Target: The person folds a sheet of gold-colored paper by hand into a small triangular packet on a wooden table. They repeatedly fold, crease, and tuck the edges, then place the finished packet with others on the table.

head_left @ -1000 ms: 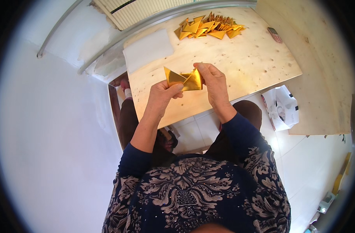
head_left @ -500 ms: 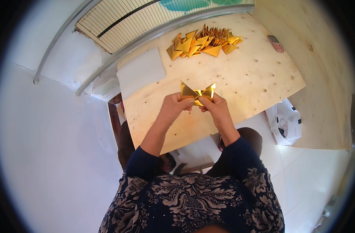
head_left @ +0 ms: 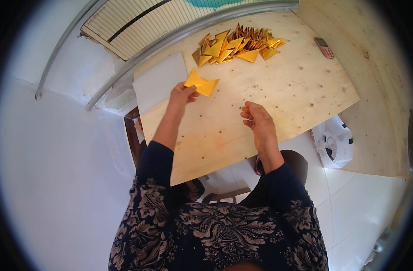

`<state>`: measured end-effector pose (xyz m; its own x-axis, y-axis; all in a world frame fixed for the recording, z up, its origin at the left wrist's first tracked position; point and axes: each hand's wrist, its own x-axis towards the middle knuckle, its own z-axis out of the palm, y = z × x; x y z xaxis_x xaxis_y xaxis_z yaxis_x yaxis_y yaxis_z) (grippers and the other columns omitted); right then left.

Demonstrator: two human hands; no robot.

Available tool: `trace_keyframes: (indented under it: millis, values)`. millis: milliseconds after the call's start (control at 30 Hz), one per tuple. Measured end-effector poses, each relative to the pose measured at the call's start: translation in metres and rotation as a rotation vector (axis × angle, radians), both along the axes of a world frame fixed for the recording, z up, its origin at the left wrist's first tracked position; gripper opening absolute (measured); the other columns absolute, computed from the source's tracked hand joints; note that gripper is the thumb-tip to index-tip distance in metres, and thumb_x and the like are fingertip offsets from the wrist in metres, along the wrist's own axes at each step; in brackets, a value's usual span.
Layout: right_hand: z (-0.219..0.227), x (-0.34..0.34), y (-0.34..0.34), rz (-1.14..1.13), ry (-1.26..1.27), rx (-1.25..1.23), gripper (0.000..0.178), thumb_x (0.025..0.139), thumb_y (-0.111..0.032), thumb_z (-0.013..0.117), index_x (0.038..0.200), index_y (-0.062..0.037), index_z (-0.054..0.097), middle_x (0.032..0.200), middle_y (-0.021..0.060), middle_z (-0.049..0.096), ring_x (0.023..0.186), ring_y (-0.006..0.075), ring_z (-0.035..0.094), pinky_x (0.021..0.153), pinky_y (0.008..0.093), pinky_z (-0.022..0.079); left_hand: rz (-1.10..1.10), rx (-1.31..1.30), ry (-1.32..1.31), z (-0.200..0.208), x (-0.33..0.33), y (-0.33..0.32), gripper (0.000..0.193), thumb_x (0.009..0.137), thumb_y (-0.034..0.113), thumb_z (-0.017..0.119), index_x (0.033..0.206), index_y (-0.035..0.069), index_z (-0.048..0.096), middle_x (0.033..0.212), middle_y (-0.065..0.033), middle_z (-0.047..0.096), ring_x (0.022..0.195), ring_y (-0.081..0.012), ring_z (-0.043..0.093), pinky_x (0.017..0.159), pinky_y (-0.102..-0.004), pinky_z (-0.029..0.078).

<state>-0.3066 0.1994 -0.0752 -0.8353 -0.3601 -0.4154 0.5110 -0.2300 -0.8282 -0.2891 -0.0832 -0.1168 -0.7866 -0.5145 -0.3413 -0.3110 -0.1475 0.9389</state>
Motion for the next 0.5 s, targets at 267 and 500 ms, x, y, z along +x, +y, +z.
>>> trace_keyframes:
  millis: [267, 500]
  values:
    - [0.000, 0.000, -0.013, 0.085, 0.027, 0.045, 0.037, 0.096, -0.031, 0.061, 0.118, -0.0022, 0.062, 0.106, 0.0061, 0.067, 0.093, 0.0119, 0.061, 0.081, 0.0268, 0.047, -0.247, -0.118, -0.026, 0.000, -0.077, -0.104, 0.021, 0.088, 0.015, 0.063, 0.104, 0.002, 0.060, 0.082, -0.0064, 0.068, 0.069, -0.0127, 0.064, 0.059, -0.0253, 0.048]
    - [-0.002, -0.003, -0.025, 0.073, 0.013, 0.074, 0.036, 0.095, -0.030, 0.061, 0.118, -0.0022, 0.062, 0.104, 0.0053, 0.067, 0.093, 0.0116, 0.062, 0.081, 0.0268, 0.047, -0.160, -0.758, -0.151, -0.007, -0.104, -0.107, 0.036, 0.091, 0.020, 0.061, 0.122, 0.001, 0.058, 0.101, -0.0103, 0.070, 0.090, -0.0246, 0.066, 0.077, -0.0364, 0.052]
